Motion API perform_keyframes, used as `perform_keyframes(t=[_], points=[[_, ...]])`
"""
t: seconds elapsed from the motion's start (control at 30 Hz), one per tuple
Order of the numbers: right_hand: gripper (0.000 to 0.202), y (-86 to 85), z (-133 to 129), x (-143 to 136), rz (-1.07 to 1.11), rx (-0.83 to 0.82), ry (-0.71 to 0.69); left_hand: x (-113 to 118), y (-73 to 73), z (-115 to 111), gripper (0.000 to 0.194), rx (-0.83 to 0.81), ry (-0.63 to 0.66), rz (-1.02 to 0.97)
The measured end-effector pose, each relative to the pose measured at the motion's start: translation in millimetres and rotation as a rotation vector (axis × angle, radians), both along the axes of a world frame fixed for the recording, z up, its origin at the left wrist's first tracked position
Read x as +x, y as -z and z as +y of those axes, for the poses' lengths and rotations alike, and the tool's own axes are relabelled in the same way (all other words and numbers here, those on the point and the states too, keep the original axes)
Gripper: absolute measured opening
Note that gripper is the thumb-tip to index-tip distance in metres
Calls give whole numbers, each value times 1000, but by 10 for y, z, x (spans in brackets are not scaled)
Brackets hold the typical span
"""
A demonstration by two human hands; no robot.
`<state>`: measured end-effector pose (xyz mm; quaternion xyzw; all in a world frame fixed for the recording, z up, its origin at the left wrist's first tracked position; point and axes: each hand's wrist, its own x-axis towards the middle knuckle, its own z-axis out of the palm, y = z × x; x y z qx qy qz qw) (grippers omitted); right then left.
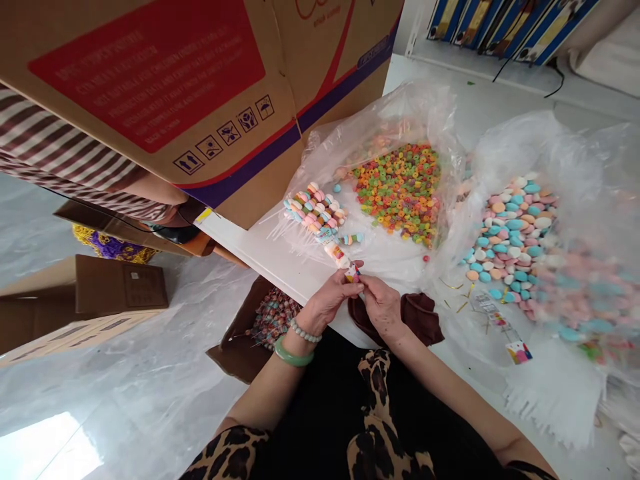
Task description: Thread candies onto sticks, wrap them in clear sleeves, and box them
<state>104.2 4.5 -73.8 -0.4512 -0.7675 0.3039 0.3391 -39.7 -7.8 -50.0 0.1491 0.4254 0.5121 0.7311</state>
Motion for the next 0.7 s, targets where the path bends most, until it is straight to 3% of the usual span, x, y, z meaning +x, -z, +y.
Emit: perform_keyframes(t=[0.07, 0.17, 0.3, 0.4, 0.5, 0.7], points=[[29, 1, -28, -22, -9, 34, -10, -26, -6, -9, 49, -9, -18, -51], [27, 2, -79, -77, 2, -5, -11, 38, 16, -10, 37, -22, -173, -51], [21, -76, -107, -100, 54, -241, -37, 182, 52, -7, 26, 32, -367, 26], [16, -188, -67, -64, 96, -336, 7, 230, 51, -21, 22, 28, -372, 32], [26, -270, -10, -62, 238, -427, 96, 272, 33, -47, 24, 21, -370, 22], [33, -262, 7, -111, 734, -1133, -47, 338, -73, -145, 47, 3, -223, 25]])
